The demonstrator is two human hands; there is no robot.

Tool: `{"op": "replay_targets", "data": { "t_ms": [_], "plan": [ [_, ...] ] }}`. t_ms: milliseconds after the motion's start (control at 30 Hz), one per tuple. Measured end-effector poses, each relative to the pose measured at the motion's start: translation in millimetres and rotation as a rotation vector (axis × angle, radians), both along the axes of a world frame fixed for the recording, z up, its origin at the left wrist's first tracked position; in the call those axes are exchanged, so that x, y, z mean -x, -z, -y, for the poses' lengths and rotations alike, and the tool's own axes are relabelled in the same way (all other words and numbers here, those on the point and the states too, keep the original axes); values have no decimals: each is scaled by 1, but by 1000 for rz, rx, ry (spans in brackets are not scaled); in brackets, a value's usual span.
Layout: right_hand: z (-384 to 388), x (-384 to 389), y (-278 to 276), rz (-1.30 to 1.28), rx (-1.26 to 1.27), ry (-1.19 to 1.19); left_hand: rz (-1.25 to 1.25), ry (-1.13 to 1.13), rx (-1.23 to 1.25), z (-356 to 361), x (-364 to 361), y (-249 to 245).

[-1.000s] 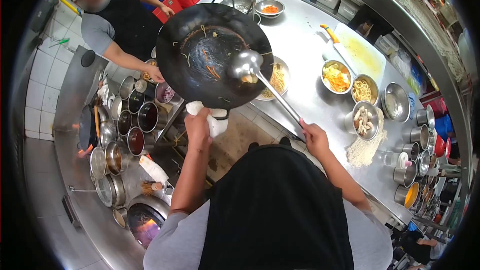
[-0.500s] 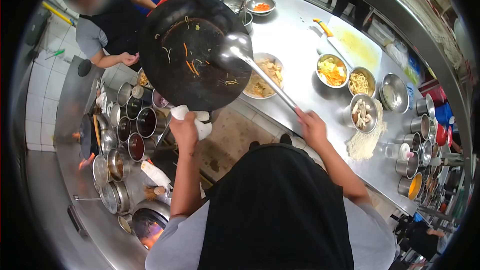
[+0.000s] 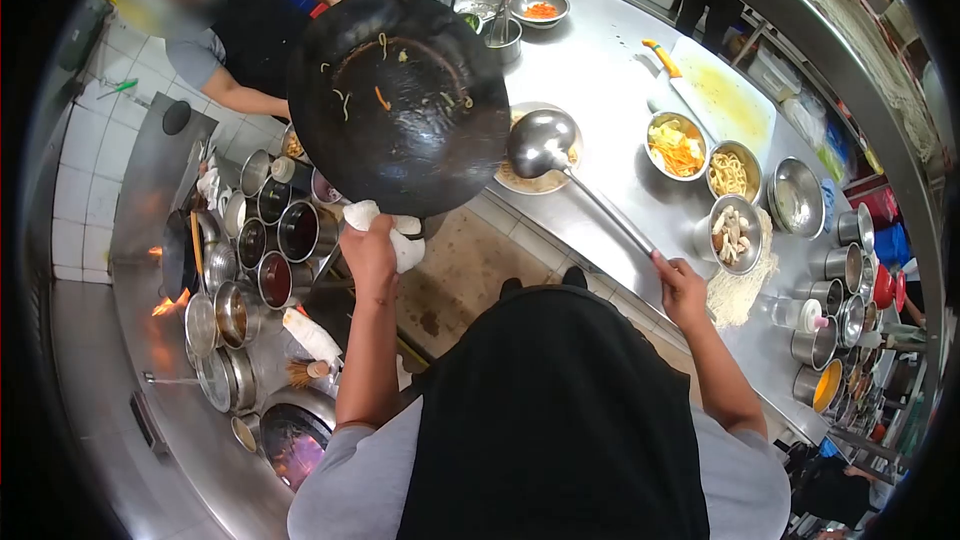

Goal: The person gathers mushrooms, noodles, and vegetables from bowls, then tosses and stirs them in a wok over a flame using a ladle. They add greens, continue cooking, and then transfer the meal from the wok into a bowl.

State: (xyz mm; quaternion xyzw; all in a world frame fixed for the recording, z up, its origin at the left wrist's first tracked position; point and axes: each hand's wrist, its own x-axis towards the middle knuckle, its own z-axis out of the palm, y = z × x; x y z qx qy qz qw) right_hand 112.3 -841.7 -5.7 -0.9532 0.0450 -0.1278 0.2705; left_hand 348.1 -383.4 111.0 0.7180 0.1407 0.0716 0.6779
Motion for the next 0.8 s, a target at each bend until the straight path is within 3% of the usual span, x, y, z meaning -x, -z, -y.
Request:
{"op": "replay_targets", "data": {
  "t_ms": [100,400,667,733,800],
  "plan": [
    [-2,-15,-4,22,183,39,15,1,-102,-5,0,2],
    [-149,-162,-60,209,-361,-206,-119,50,199,-13,49,-28],
    [-15,-28,-1,30,40,-62,-116,-38,172,-10,40,-34],
    [-8,-10,-17,-2,50,-2,33,-74,-10,-3,30,-24],
    [-10,-2,-32,-69,-169,44,14,-109,-77,-10,24,-12]
  ]
}}
